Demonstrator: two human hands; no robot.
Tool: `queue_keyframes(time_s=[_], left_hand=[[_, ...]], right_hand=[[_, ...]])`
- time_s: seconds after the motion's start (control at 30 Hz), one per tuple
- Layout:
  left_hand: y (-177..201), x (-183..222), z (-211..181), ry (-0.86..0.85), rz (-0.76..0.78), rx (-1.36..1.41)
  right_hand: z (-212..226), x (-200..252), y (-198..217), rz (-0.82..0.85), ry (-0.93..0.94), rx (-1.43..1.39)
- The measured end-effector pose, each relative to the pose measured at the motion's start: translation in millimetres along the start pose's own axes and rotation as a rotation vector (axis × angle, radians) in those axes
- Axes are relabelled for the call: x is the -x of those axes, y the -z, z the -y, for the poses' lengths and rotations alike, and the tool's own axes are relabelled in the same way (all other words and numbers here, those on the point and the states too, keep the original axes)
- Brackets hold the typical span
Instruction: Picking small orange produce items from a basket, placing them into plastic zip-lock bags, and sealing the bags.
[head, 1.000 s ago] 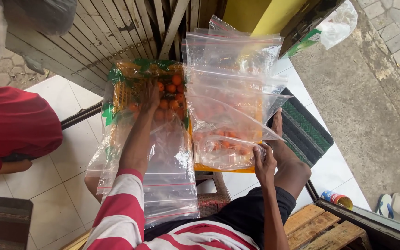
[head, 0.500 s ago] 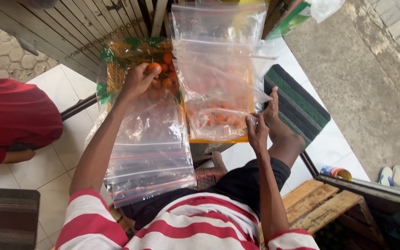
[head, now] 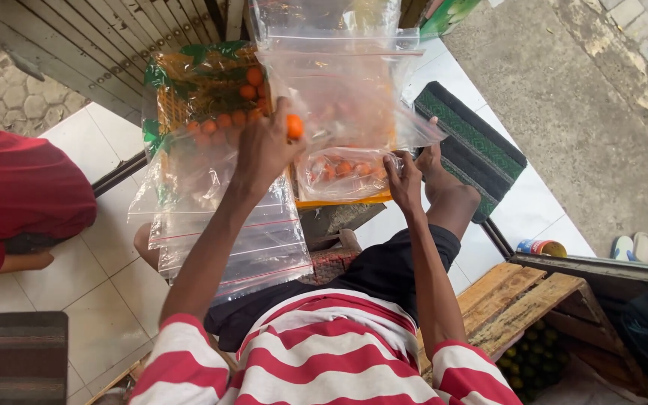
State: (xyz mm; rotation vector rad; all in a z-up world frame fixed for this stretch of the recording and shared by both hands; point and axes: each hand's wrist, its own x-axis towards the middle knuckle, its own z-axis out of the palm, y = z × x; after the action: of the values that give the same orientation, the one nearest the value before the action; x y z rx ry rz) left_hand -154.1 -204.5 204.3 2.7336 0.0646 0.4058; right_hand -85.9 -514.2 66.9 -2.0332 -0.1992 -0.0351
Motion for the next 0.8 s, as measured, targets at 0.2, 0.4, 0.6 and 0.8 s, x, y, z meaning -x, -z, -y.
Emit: queue_keyframes(time_s=[0.2,0.4,0.6,0.8], left_hand=[[5.1,28.2,-22.8,0.037,0.094,0.118],[-111.3,16.1,-37.7,-0.183,0.351,0.246],[-192.0,-1.0,-26.5,-0.214,0.493,0.135],[-251.0,6.4,13.1,-0.227,0.458,0.027]], right_hand=[[0.9,-1.1,-0.4,0.005,0.02,0.024],[-4.5,-1.3,0.4,0.013,0.03,0.043],[2.1,1.6,1.6,0.016,0.041,0.049],[6.3,4.5,1.9,0.023,0.019,0.068]])
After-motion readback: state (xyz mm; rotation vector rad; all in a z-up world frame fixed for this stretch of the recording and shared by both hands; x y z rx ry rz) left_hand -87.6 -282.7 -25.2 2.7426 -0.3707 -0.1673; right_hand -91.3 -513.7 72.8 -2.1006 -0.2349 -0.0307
